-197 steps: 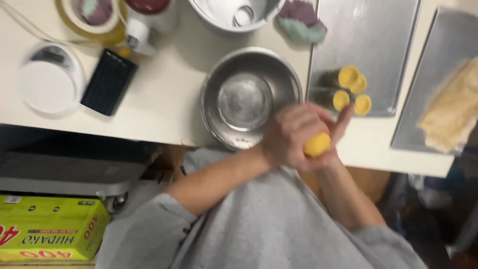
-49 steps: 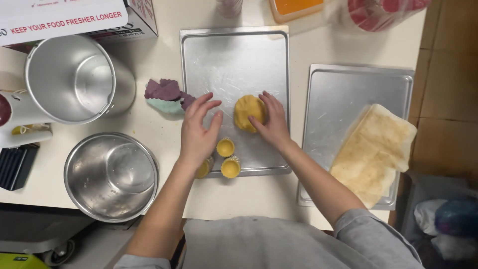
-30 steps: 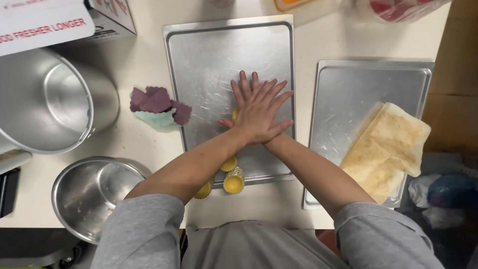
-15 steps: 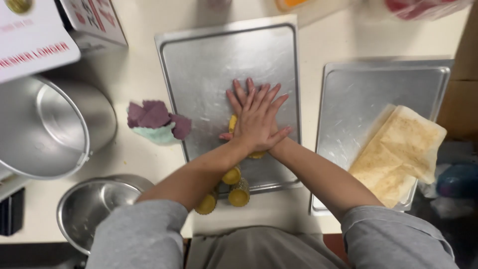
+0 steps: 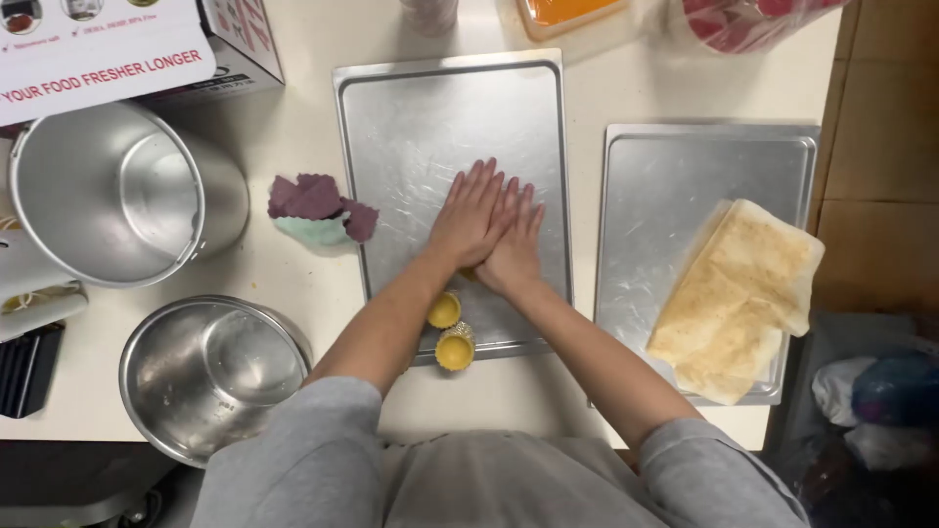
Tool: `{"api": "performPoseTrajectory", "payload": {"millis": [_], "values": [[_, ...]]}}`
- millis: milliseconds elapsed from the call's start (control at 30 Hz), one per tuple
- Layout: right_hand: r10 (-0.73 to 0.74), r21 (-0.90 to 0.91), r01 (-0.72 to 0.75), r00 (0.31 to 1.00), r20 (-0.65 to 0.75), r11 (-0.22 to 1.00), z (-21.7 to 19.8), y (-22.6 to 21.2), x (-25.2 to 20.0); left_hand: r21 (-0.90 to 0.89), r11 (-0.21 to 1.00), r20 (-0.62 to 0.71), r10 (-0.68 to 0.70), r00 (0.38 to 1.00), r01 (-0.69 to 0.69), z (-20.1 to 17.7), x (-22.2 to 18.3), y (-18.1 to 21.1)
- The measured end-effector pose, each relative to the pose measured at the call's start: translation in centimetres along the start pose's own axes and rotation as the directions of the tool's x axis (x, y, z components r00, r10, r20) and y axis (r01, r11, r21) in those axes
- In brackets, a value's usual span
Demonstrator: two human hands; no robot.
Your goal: Kneading and shaping yellow dough in a bowl and then transferring it to a baking tray.
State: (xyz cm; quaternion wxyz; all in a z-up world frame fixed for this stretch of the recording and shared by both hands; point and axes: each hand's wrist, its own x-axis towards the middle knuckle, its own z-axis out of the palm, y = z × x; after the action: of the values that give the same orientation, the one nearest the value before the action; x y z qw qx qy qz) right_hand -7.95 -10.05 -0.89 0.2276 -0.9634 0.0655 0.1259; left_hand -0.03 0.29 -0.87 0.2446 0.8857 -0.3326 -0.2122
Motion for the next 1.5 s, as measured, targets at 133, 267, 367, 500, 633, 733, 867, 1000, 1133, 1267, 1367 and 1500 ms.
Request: {"api": "performPoseTrajectory", "payload": {"millis": [133, 267, 367, 500, 633, 733, 867, 1000, 1133, 1267, 1367, 1500], "values": [[0.008, 0.054, -0.011, 0.998, 0.055, 0.998, -1.6, -0.7, -0.6, 0.104, 0.966, 0.036, 0.232, 0.972, -0.235, -1.5, -0.2, 0.6], [-0.115, -0.024, 0.116, 0.993, 0.010, 0.993, 0.6, 0.7, -1.0, 0.068, 0.943, 0.089, 0.320, 0.943, -0.326, -1.3, -0.5, 0.5], [-0.161, 0.034, 0.162, 0.986, -0.041, 0.986, -0.5, 0.4, -0.5, 0.112, 0.940, 0.105, 0.311, 0.945, -0.322, -1.0, -0.1, 0.2], [-0.178, 0.024, 0.178, 0.984, 0.006, 0.984, -1.5, 0.2, 1.1, 0.128, 0.944, 0.084, 0.296, 0.952, -0.305, -1.2, 0.8, -0.1], [-0.119, -0.027, 0.121, 0.990, 0.076, 0.992, -1.2, 0.5, 0.8, 0.102, 0.943, 0.097, 0.308, 0.947, -0.317, -1.3, 1.0, 0.0], [-0.127, 0.027, 0.126, 0.992, 0.027, 0.992, -1.4, 0.2, 0.8, 0.095, 0.948, 0.116, 0.294, 0.949, -0.305, -1.5, 0.8, -0.1], [-0.186, 0.216, 0.182, 0.983, 0.000, 0.959, -1.3, 2.6, -1.0, 0.074, 0.972, 0.077, 0.218, 0.973, -0.223, 1.0, 0.4, -0.2], [0.029, 0.384, 0.054, 0.978, -0.208, 0.922, -1.0, 6.0, -3.1, 0.059, 0.989, -0.026, 0.134, 0.991, -0.132, -0.7, 1.0, 2.2], [0.191, 0.573, 0.000, 0.943, -0.273, 0.819, -0.5, 7.1, -3.1, 0.227, 0.954, 0.130, 0.171, 0.977, -0.197, -2.5, 2.2, 3.7], [0.144, 0.543, 0.048, 0.942, -0.305, 0.838, 0.1, 5.4, -2.4, 0.281, 0.947, 0.187, 0.101, 0.977, -0.152, -0.6, 2.4, 2.8], [0.026, 0.427, 0.141, 0.932, -0.361, 0.893, 1.2, 3.2, -1.0, 0.518, 0.834, 0.200, 0.097, 0.975, -0.189, 1.5, 3.4, 0.8], [0.000, 0.314, 0.157, 0.895, -0.447, 0.936, 2.1, 1.1, -2.6, 0.343, 0.917, 0.172, 0.152, 0.973, -0.204, 0.4, 2.6, 2.2]]}}
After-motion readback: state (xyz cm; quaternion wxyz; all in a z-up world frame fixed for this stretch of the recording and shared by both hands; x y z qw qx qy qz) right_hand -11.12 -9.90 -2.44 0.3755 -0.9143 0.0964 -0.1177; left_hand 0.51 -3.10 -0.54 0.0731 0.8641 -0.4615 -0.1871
